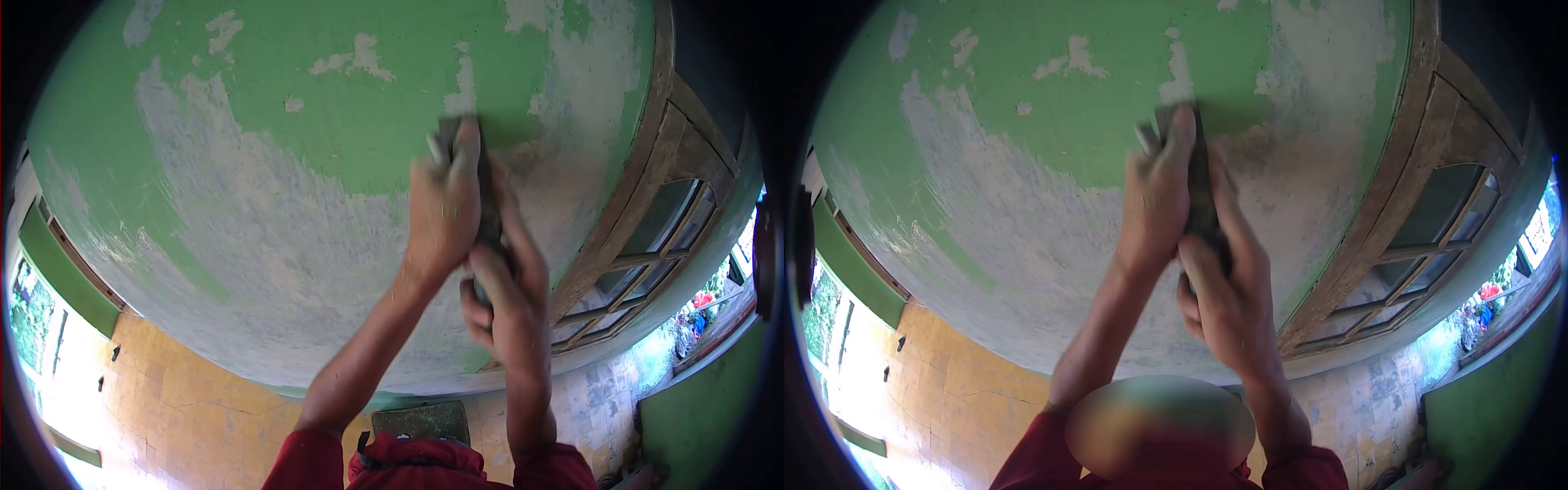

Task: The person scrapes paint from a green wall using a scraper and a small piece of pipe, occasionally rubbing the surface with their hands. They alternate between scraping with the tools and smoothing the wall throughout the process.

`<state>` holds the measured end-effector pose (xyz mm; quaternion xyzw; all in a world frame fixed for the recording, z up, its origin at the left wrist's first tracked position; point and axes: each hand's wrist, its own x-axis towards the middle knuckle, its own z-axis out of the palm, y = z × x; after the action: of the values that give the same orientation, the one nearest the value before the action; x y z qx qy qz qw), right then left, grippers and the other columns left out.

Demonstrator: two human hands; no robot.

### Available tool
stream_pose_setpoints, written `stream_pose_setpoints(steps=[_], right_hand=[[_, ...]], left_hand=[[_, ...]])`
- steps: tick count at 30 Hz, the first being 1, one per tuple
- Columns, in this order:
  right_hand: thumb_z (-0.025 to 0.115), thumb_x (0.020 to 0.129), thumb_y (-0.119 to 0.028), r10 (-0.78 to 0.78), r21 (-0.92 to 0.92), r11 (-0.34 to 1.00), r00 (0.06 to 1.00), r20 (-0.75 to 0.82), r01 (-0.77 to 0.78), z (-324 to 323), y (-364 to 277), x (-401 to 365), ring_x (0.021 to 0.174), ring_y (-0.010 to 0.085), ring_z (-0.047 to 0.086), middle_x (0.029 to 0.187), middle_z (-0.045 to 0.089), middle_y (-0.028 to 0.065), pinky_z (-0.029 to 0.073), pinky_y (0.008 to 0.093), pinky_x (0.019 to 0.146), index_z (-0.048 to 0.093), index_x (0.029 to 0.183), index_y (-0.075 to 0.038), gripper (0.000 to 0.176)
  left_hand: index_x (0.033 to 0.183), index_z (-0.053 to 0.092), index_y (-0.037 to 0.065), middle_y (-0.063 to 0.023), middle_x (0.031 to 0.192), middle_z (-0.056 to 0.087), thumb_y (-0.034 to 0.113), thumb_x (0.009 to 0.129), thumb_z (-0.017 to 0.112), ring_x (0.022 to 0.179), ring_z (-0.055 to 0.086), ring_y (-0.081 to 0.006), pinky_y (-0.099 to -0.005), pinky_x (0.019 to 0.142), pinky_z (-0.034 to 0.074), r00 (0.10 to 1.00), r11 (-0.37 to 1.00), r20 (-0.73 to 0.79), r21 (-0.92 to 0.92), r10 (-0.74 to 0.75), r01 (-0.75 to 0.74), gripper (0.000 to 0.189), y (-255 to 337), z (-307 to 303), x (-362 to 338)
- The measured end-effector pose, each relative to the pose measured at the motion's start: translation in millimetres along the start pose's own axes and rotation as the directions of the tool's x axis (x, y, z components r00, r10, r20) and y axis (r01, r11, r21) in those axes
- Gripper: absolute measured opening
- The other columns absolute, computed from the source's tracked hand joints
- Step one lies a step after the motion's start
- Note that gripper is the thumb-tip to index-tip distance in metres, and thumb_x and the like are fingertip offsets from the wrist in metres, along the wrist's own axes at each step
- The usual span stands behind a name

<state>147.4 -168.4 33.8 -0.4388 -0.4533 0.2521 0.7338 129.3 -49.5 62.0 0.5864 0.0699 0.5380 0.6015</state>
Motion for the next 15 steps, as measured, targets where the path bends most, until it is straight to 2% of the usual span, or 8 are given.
stream_pose_setpoints(steps=[1,3,5,6,7,9,13,15], right_hand=[[0.050,0.093,-0.009,-0.001,0.003,1.000,1.000,0.004,0.001,-1,0,-1,0.045,-0.0004,0.038,0.082,0.053,-0.0007,0.025,0.0172,0.034,0.029,0.159,-0.014,0.069],[0.049,0.094,-0.010,0.029,0.030,0.999,0.999,0.016,-0.029,-1,-3,-6,0.045,-0.0002,0.038,0.083,0.052,-0.0003,0.025,0.0170,0.034,0.029,0.159,-0.016,0.068],[0.048,0.095,-0.010,0.029,0.066,0.997,1.000,0.006,-0.029,4,-17,5,0.045,0.0003,0.038,0.084,0.052,0.0002,0.024,0.0168,0.034,0.029,0.159,-0.016,0.067],[0.048,0.095,-0.010,0.004,0.072,0.997,1.000,0.013,-0.005,5,-20,10,0.045,0.0005,0.037,0.085,0.052,0.0003,0.024,0.0168,0.034,0.029,0.159,-0.016,0.066],[0.048,0.096,-0.010,-0.036,0.072,0.997,0.999,0.026,0.034,6,-24,15,0.044,0.0007,0.037,0.085,0.052,0.0005,0.024,0.0168,0.034,0.030,0.159,-0.016,0.066],[0.048,0.096,-0.009,-0.006,0.079,0.997,1.000,0.029,0.004,-1,-6,6,0.045,0.0010,0.038,0.086,0.052,0.0007,0.024,0.0171,0.034,0.030,0.158,-0.016,0.066],[0.048,0.095,-0.009,0.008,0.026,1.000,0.999,0.032,-0.009,1,-14,9,0.047,0.0012,0.039,0.085,0.052,0.0005,0.024,0.0180,0.034,0.030,0.158,-0.014,0.065],[0.049,0.094,-0.009,-0.089,0.071,0.994,0.994,0.058,0.084,6,-30,25,0.046,0.0011,0.038,0.083,0.052,0.0004,0.025,0.0175,0.035,0.030,0.158,-0.013,0.066]], left_hand=[[0.086,0.063,0.000,-0.0067,0.071,0.065,0.033,0.106,0.047,0.060,0.062,-0.0134,-0.0276,0.057,0.050,0.998,0.998,-0.024,0.009,-0.059,0.059,0.042,-8,-2,-9],[0.086,0.063,0.000,-0.0069,0.070,0.064,0.033,0.105,0.048,0.060,0.061,-0.0131,-0.0276,0.057,0.050,0.999,0.996,-0.035,0.092,-0.016,0.019,0.041,-10,-5,2],[0.088,0.063,0.001,-0.0072,0.070,0.064,0.031,0.105,0.048,0.060,0.062,-0.0135,-0.0279,0.057,0.050,0.996,0.989,0.047,0.128,0.070,-0.075,0.038,14,0,22],[0.088,0.063,0.001,-0.0072,0.070,0.064,0.030,0.104,0.048,0.060,0.062,-0.0139,-0.0286,0.057,0.051,0.996,0.997,0.067,0.052,-0.056,0.053,0.037,28,3,23],[0.088,0.063,0.001,-0.0072,0.070,0.064,0.030,0.104,0.048,0.060,0.062,-0.0139,-0.0286,0.057,0.051,0.997,0.998,0.071,0.053,-0.042,0.038,0.037,23,3,23],[0.086,0.063,0.001,-0.0091,0.070,0.065,0.032,0.104,0.047,0.059,0.061,-0.0155,-0.0297,0.056,0.051,0.998,0.993,-0.004,0.098,0.065,-0.064,0.039,-1,-2,14],[0.087,0.063,0.000,-0.0093,0.071,0.065,0.031,0.104,0.047,0.058,0.061,-0.0155,-0.0301,0.055,0.050,0.998,0.995,-0.010,0.069,0.068,-0.067,0.039,1,-1,18],[0.075,0.061,0.000,-0.0015,0.060,0.055,0.028,0.102,0.050,0.054,0.049,-0.0097,-0.0320,0.049,0.040,0.998,0.999,0.035,0.021,0.043,-0.044,0.040,28,6,35]])
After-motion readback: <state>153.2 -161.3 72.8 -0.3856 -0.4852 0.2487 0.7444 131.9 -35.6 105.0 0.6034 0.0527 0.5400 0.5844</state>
